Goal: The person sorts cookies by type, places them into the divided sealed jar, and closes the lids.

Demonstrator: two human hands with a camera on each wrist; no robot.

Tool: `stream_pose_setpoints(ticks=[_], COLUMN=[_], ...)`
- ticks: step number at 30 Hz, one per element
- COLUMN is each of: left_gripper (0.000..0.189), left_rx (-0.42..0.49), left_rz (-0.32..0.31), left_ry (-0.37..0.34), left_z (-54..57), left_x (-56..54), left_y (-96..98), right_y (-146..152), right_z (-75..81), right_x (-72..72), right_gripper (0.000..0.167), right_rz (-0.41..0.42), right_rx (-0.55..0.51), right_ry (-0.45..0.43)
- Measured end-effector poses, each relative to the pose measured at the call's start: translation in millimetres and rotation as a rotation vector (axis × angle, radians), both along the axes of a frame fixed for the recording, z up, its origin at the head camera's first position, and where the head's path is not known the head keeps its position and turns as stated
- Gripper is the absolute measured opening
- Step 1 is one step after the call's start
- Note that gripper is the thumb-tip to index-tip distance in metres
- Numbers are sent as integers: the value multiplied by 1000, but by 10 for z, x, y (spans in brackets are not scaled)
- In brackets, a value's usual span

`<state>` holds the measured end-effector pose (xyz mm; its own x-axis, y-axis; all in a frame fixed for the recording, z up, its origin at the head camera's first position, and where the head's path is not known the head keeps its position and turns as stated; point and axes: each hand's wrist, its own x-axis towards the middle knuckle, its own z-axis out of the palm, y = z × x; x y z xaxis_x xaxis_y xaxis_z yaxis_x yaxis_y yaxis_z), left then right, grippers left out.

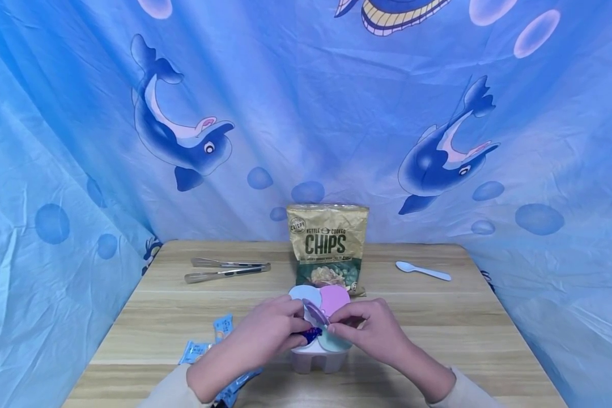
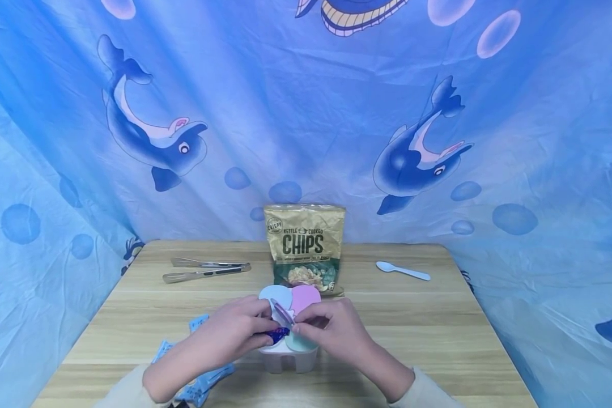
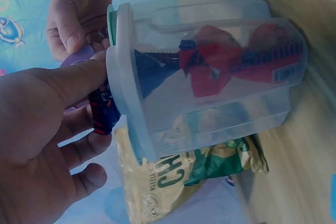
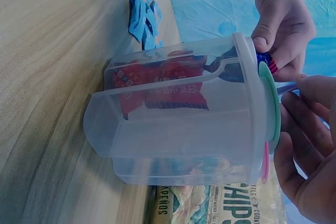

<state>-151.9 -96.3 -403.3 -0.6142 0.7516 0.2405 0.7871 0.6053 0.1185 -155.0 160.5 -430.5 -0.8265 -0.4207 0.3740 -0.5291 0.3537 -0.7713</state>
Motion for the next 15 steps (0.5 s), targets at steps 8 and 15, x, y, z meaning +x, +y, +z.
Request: stream_pose_setpoints(ticks=[8,15], left_gripper=[20,17], left_rx=[-83,-139], left_rz=[15,23], left_ry=[-80,-8], left_z=[95,110], left_x=[43,40], left_y=[-23,45], right_y=[-20,-26], right_z=[18,33], right_x=[20,40], right_gripper=[8,9], right_rz=[6,1], right_rx=[3,7], right_ry=[6,3])
